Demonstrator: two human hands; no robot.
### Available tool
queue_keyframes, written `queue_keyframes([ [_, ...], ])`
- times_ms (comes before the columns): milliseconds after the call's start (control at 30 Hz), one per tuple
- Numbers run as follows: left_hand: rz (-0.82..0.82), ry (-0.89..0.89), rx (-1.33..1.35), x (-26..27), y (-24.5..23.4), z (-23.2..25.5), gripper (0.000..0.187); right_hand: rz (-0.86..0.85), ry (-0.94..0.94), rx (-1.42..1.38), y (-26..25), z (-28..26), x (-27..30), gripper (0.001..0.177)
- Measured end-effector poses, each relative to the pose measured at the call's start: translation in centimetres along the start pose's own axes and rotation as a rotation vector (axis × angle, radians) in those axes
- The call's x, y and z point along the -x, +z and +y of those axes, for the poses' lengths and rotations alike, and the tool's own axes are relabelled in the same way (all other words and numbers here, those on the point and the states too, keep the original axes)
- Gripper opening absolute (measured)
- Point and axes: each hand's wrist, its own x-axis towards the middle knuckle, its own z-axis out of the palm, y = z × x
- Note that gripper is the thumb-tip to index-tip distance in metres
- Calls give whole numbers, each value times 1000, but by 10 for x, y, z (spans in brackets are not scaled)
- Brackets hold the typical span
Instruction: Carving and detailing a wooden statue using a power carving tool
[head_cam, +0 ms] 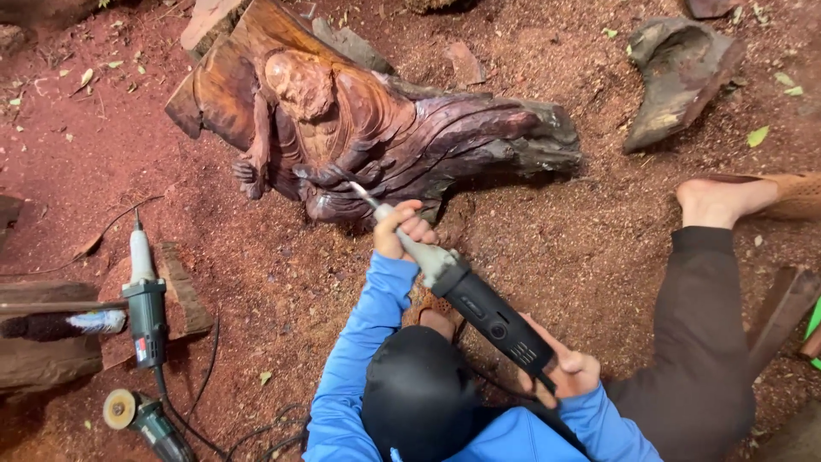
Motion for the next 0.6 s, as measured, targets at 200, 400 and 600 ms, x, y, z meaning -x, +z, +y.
queue_keyframes([
  [200,-330,84,172,29,-58,41,26,-257,131,-156,14,14,-25,90],
  [400,-230,122,182,63,-75,44,23,-267,174,-167,4,33,-22,84],
  [600,-179,138,214,58,-55,37,20,-118,127,129,51,21,-32,98],
])
